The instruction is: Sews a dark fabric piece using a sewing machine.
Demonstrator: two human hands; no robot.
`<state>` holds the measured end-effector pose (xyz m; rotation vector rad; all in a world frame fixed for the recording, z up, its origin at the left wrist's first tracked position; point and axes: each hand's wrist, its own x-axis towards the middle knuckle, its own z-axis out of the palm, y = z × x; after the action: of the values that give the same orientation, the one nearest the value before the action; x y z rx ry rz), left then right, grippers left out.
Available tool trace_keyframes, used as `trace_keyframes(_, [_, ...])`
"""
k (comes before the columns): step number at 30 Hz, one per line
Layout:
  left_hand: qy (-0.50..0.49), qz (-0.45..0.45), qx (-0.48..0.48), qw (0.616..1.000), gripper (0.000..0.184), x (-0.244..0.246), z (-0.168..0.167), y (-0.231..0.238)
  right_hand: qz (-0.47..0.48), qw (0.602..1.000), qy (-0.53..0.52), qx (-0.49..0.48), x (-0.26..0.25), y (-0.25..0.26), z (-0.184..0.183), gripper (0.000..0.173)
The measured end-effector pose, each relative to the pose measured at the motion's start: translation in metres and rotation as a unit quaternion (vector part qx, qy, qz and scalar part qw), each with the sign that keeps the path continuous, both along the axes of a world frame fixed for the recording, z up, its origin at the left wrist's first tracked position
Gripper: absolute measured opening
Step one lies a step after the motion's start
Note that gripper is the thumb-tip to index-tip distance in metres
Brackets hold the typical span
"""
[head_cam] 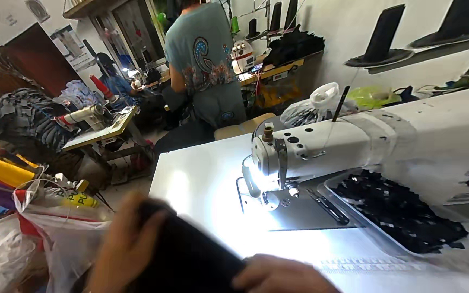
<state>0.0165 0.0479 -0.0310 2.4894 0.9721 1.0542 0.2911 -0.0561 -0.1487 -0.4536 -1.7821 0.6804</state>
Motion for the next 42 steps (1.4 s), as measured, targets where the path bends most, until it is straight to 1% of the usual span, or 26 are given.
trace_keyframes(1, [0.002,-0.002,0.001,1.000,0.013,0.025,-0.020,0.020,-0.046,0.999,-0.004,-0.028,0.017,0.006,-0.020,0.010])
trace_keyframes(2, [-0.004,-0.009,-0.024,1.000,0.015,0.050,-0.037,0.035,-0.092,0.994,0.000,-0.052,0.032,0.010,-0.039,0.009])
trace_keyframes(4, [-0.013,-0.015,-0.122,0.992,0.018,0.093,-0.061,0.051,-0.157,0.982,0.018,-0.103,0.054,0.011,-0.066,0.013])
trace_keyframes(6, [-0.023,-0.018,-0.218,0.975,0.018,0.122,-0.075,0.057,-0.186,0.973,0.026,-0.135,0.068,0.008,-0.076,0.013])
trace_keyframes(8, [-0.034,-0.033,-0.276,0.960,0.018,0.137,-0.085,0.065,-0.186,0.971,0.025,-0.150,0.078,0.003,-0.078,0.013])
trace_keyframes(12, [-0.048,-0.046,-0.307,0.949,0.012,0.137,-0.090,0.066,-0.141,0.979,0.009,-0.150,0.087,0.004,-0.077,0.018])
trace_keyframes(14, [-0.045,-0.046,-0.316,0.947,0.012,0.134,-0.088,0.063,-0.145,0.977,0.003,-0.156,0.087,0.008,-0.074,0.018])
trace_keyframes(17, [-0.056,-0.047,-0.328,0.942,0.012,0.130,-0.087,0.059,-0.241,0.952,0.023,-0.189,0.073,0.009,-0.064,0.021])
trace_keyframes(20, [-0.088,-0.060,-0.376,0.920,0.014,0.129,-0.090,0.059,-0.310,0.914,0.071,-0.252,0.059,0.010,-0.057,0.015])
trace_keyframes(22, [-0.107,-0.071,-0.407,0.904,0.016,0.128,-0.094,0.059,-0.336,0.899,0.082,-0.270,0.056,0.012,-0.057,0.020])
trace_keyframes(24, [-0.122,-0.069,-0.426,0.894,0.015,0.127,-0.097,0.057,-0.351,0.894,0.079,-0.269,0.054,0.014,-0.057,0.026])
trace_keyframes(25, [-0.122,-0.056,-0.428,0.894,0.016,0.126,-0.096,0.053,-0.349,0.893,0.075,-0.273,0.053,0.015,-0.057,0.027])
trace_keyframes(27, [-0.109,-0.010,-0.397,0.911,0.019,0.122,-0.092,0.040,-0.314,0.901,0.086,-0.287,0.048,0.016,-0.055,0.022])
trace_keyframes(29, [-0.107,0.044,-0.325,0.939,0.021,0.109,-0.089,0.031,-0.275,0.915,0.075,-0.285,0.037,0.016,-0.051,0.015])
trace_keyframes(31, [-0.169,0.096,-0.242,0.950,0.018,0.089,-0.085,0.015,-0.215,0.932,0.069,-0.284,0.017,0.015,-0.042,0.012])
trace_keyframes(32, [-0.217,0.113,-0.216,0.945,0.017,0.080,-0.082,0.007,-0.167,0.942,0.071,-0.283,0.004,0.014,-0.037,0.011])
trace_keyframes(34, [-0.308,0.142,-0.185,0.922,0.014,0.069,-0.076,-0.002,-0.079,0.950,0.092,-0.287,-0.018,0.013,-0.030,0.014])
trace_keyframes(35, [-0.327,0.167,-0.168,0.915,0.012,0.068,-0.075,-0.002,-0.055,0.951,0.096,-0.290,-0.026,0.014,-0.027,0.015])
trace_keyframes(36, [-0.315,0.195,-0.148,0.917,0.011,0.070,-0.077,0.003,-0.047,0.950,0.093,-0.294,-0.029,0.015,-0.027,0.017])
trace_keyframes(37, [-0.279,0.219,-0.124,0.927,0.009,0.073,-0.082,0.011,-0.054,0.948,0.086,-0.301,-0.028,0.016,-0.029,0.018])
trace_keyframes(38, [-0.225,0.230,-0.102,0.941,0.011,0.078,-0.091,0.021,-0.075,0.947,0.071,-0.304,-0.022,0.018,-0.035,0.021])
trace_keyframes(40, [-0.109,0.206,-0.093,0.968,0.018,0.102,-0.113,0.044,-0.161,0.948,-0.002,-0.275,0.000,0.021,-0.054,0.028])
trace_keyframes(41, [-0.052,0.184,-0.108,0.976,0.020,0.118,-0.125,0.052,-0.222,0.945,-0.063,-0.230,0.013,0.023,-0.066,0.035])
trace_keyframes(42, [0.005,0.164,-0.131,0.978,0.023,0.135,-0.136,0.060,-0.285,0.933,-0.133,-0.176,0.025,0.025,-0.078,0.042])
